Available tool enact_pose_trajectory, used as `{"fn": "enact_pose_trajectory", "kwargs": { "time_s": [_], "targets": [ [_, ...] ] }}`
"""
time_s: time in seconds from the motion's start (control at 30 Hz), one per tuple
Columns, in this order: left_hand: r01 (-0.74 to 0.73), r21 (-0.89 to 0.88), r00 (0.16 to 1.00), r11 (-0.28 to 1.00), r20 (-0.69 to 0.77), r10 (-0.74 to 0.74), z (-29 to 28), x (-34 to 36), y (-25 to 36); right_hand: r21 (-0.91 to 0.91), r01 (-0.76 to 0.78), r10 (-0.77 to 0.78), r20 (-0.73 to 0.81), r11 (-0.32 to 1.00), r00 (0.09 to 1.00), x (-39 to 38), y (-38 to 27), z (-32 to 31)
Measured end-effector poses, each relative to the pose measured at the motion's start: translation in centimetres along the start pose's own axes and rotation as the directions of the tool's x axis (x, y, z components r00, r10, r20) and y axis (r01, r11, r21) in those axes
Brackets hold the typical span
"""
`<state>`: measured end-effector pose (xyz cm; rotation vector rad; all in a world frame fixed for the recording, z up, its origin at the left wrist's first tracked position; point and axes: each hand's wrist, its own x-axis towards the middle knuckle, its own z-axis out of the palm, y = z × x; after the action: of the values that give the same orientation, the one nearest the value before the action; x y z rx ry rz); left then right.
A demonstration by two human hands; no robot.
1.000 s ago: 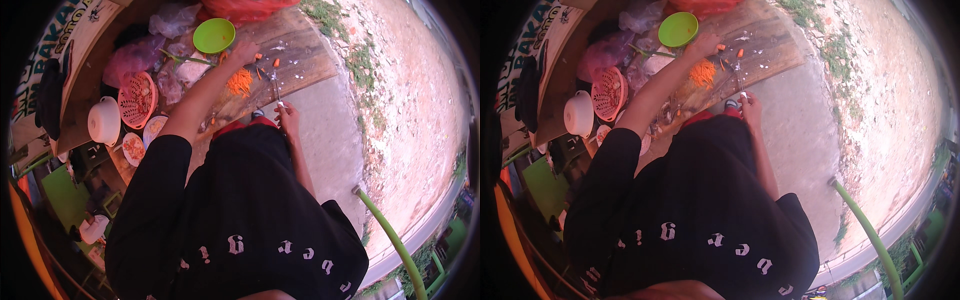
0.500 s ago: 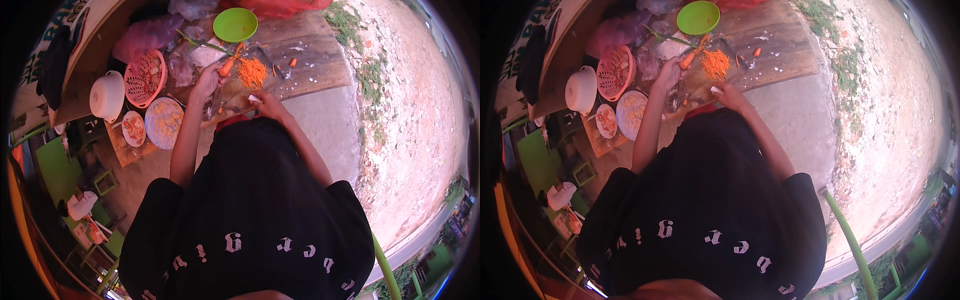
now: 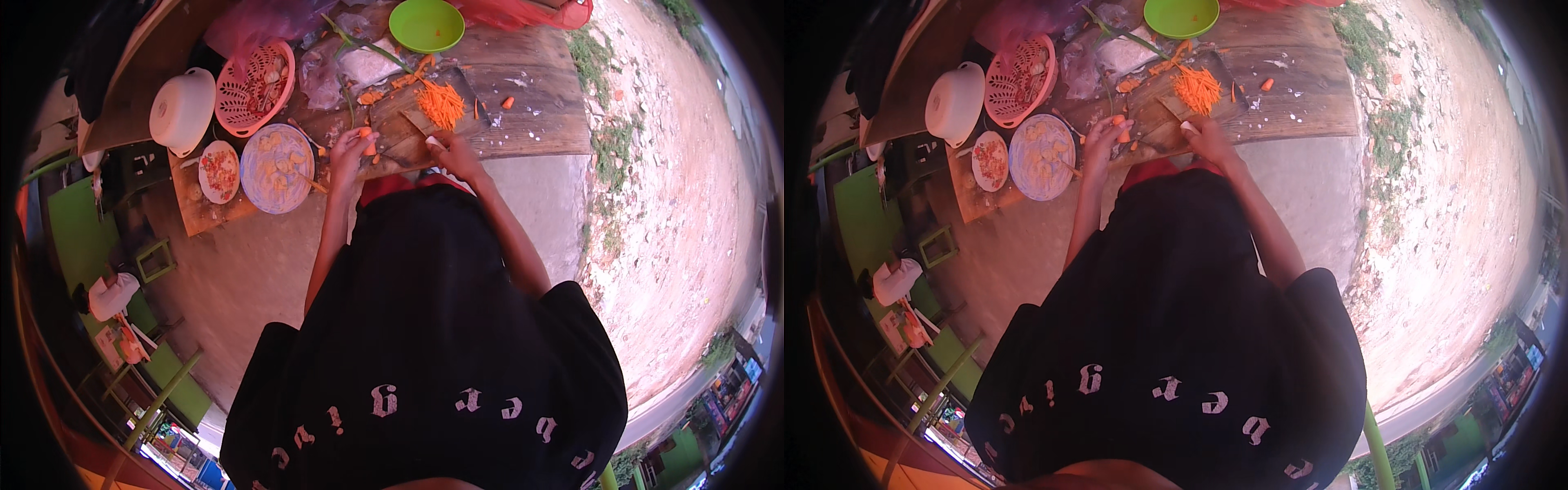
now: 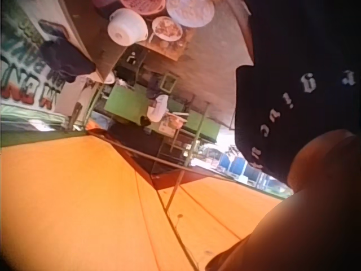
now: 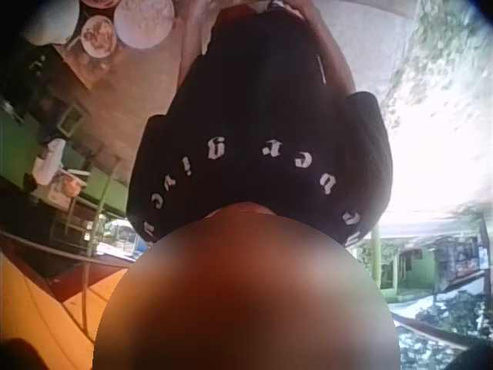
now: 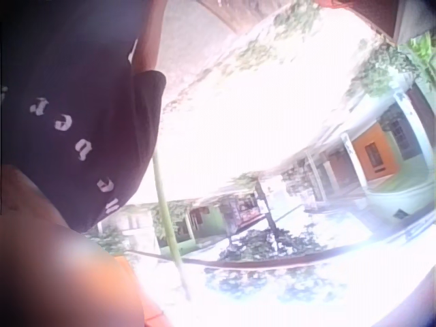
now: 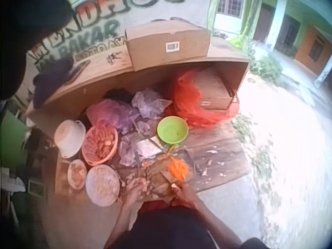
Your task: The person stands at a wooden table and peels a carrot using a small knife, holding the carrot in one hand and the knife in the other. The peels fall onto the table surface as the person rotates the carrot to remove the outer layer.
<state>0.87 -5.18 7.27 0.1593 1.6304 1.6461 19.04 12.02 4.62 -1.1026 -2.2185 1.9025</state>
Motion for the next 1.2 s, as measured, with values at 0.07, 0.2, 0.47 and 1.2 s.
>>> {"fn": "enact_pose_trajectory", "kwargs": {
  "time_s": [0.07, 0.2, 0.47, 1.2],
  "targets": [
    [-0.161, 0.106, 0.987, 0.981, 0.014, 0.16, 0.7, 1.6, -1.1, -0.084, -0.001, -0.01, -0.131, 0.996, 0.991, 0.7, 0.9, -0.3],
    [-0.375, 0.423, 0.924, 0.825, 0.104, 0.367, 2.4, 3.9, -1.9, -0.089, 0.08, -0.095, -0.169, 0.993, 0.981, -0.2, -0.3, -0.7],
    [-0.316, 0.404, 0.944, 0.858, 0.044, 0.327, 2.6, 5.0, -4.9, -0.049, -0.021, 0.015, -0.126, 0.999, 0.992, -1.9, -1.8, -0.7],
    [-0.069, -0.357, 0.839, 0.931, 0.484, 0.248, 9.2, -1.2, 18.3, 0.824, 0.149, -0.259, -0.003, 0.546, 0.966, -7.9, -22.0, -3.4]
  ]
}}
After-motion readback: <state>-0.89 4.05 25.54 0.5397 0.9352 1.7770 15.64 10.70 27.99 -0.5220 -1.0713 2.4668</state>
